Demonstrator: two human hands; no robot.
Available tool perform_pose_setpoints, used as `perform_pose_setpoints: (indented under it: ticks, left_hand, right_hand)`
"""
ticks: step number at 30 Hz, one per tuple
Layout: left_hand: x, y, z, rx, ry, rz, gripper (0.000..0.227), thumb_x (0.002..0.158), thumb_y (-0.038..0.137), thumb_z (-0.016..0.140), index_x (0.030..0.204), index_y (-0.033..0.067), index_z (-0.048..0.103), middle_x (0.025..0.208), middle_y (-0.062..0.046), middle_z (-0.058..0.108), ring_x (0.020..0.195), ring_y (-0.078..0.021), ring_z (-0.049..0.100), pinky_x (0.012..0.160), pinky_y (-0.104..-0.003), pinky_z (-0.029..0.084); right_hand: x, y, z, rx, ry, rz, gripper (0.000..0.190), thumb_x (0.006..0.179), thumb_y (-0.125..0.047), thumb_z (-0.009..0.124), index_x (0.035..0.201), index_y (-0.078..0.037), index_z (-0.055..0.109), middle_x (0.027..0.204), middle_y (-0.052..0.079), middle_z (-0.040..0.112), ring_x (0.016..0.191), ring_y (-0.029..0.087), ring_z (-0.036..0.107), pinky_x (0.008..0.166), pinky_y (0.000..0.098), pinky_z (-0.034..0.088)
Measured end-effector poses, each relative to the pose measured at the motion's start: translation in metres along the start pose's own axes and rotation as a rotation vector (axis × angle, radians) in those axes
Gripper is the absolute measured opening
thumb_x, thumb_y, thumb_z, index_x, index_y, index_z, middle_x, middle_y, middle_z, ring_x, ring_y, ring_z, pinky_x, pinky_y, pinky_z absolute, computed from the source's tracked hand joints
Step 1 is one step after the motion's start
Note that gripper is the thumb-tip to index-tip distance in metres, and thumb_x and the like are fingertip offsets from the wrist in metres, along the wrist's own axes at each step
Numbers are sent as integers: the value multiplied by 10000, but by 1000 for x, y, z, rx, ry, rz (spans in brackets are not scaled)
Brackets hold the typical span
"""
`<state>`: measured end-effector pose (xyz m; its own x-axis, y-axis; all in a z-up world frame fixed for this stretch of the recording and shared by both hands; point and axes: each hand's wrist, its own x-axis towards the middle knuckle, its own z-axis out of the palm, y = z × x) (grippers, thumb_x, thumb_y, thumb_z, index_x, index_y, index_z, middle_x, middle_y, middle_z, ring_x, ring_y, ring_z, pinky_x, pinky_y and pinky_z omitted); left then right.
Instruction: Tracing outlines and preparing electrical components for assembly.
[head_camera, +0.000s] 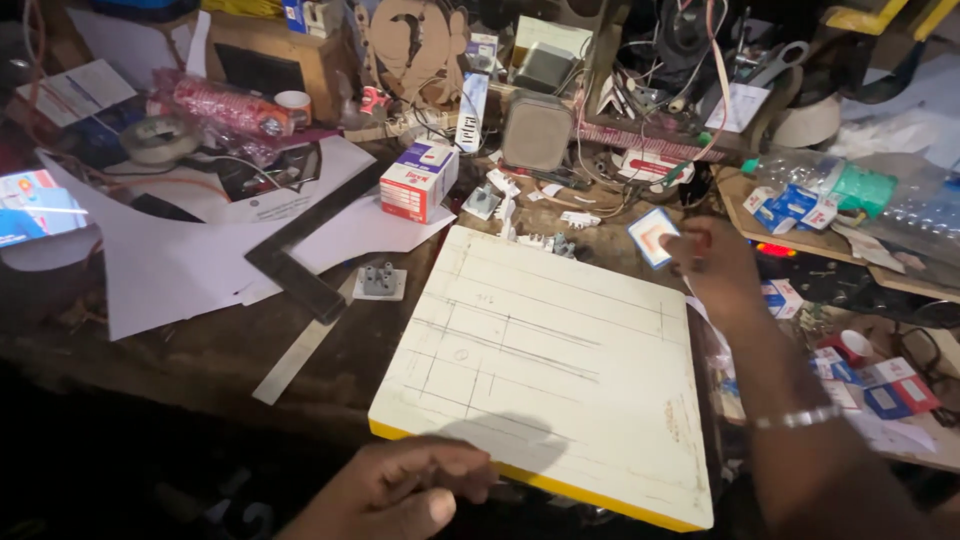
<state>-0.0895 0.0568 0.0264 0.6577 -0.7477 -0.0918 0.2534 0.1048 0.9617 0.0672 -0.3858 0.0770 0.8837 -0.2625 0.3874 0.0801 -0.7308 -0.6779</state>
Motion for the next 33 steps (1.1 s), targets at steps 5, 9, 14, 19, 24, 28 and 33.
perform_pose_setpoints:
  ticks: [5, 9, 14, 19, 24, 28, 33]
  left_hand:
    - [25, 44, 24, 180, 39, 111, 610, 917, 360, 706, 1409, 10, 617, 1327, -185, 693, 1272, -251, 658, 1024, -431, 556]
    - [62, 75, 54, 915, 262, 668, 763, 848, 341, 814, 1486, 49, 514, 1451, -266, 528, 1283, -392, 581, 1001, -483, 520]
    - [91, 83, 63, 1188, 332, 801, 831, 792, 318, 853, 1510, 138, 474, 1442, -279, 485, 1163, -449, 586, 934, -498, 508]
    - [96, 83, 46, 1247, 130, 832, 862, 754, 121, 830, 1531, 198, 467, 1443, -159, 544, 1172, -400, 609, 1001, -489, 514]
    - [90, 87, 47, 1155, 176, 859, 887, 719, 89, 850, 1513, 134, 456, 1502, -220, 480, 1269, -418, 560, 1033, -481, 504]
    - [88, 82, 53, 741, 295, 639, 833, 787, 110, 832, 1502, 63, 409, 1402, -230, 548, 1206, -330, 636, 953, -375, 569]
    - [92, 55, 59, 390, 240, 479, 666, 906, 87, 707, 1506, 22, 424, 1280, -194, 665, 1079, -207, 711, 842, -297, 619]
  right_hand:
    - [-64, -44, -7, 1015, -117, 177, 325, 978, -236, 628, 1226, -29, 591, 1143, 55, 698, 1074, 197, 660, 910, 418, 553]
    - [-125, -94, -3, 1267, -403, 187, 329, 1004, -278, 563, 1205, -20, 591, 1199, 123, 681, 1097, 257, 664, 917, 506, 550]
    - [-162, -112, 5, 1317, -548, 288, 451, 968, -327, 586, 1347, -88, 531, 1303, 71, 617, 1099, 244, 624, 839, 526, 532]
    - [-164, -101, -2, 901, -462, 195, 545, 915, -283, 614, 1408, -98, 475, 1276, 26, 571, 1200, 186, 587, 976, 449, 524]
    - [-170, -102, 5, 943, -436, 100, 646, 833, -195, 738, 1398, -29, 471, 1242, 86, 611, 1187, 185, 573, 1019, 382, 455]
    - [-168, -60, 14, 1067, -316, 155, 602, 845, -167, 785, 1345, 22, 507, 1154, 117, 598, 1042, 184, 522, 911, 383, 424]
    - [-176, -80, 11, 1017, -301, 188, 538, 798, -90, 788, 1245, 1, 504, 1100, 90, 596, 1000, 153, 543, 884, 354, 447]
